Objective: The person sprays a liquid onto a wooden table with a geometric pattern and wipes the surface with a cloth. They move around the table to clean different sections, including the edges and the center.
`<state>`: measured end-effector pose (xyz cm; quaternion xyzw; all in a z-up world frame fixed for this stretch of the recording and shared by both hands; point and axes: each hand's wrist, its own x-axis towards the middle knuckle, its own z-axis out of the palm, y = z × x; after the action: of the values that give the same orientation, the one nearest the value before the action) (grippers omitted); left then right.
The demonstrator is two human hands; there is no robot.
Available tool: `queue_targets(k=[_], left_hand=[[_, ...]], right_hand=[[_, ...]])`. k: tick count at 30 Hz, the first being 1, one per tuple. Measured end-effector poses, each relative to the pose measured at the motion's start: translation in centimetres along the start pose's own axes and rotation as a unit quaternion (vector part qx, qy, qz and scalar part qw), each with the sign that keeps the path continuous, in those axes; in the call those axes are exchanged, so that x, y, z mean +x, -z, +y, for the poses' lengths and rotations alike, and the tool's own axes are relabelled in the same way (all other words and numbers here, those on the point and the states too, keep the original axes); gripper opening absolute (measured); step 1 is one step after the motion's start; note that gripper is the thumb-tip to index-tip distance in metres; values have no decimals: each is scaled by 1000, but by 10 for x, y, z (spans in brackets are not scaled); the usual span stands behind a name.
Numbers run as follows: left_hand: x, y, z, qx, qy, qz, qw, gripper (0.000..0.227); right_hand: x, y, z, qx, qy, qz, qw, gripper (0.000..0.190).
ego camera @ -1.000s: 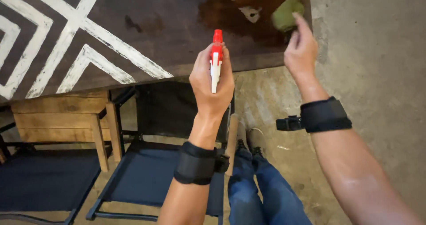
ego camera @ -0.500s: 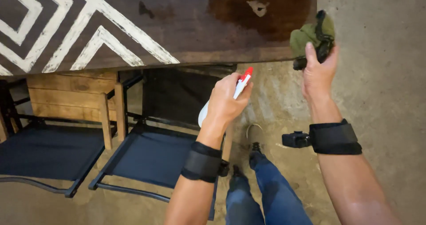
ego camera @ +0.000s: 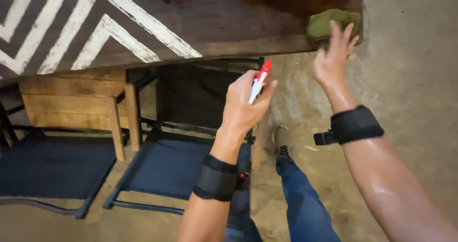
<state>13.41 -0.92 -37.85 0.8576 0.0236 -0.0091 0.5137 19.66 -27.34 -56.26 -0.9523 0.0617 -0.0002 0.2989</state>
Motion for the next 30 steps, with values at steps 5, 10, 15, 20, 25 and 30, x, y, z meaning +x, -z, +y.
queue_targets(k=[5, 10, 15, 20, 25, 30], left_hand=[[7, 39, -15, -17, -14, 18, 1000, 24], [16, 85, -34, -9, -12, 4, 1000, 22], [23, 108, -49, -18, -23, 13, 999, 22], [26, 103, -45, -35, -38, 3, 999, 20], [28, 86, -34, -63, -51, 4, 997, 19], [19, 68, -24, -62, -40, 0, 997, 19]], right_hand=[[16, -32, -42, -162, -41, -25, 986, 72], [53, -60, -95, -129, 23, -46, 990, 72], [49, -106, -173, -106, 150, -83, 979, 77], [14, -101, -191, -87, 237, -79, 964, 72], [12, -80, -163, -108, 218, -104, 965, 67], [19, -36, -101, -135, 94, -43, 985, 68]])
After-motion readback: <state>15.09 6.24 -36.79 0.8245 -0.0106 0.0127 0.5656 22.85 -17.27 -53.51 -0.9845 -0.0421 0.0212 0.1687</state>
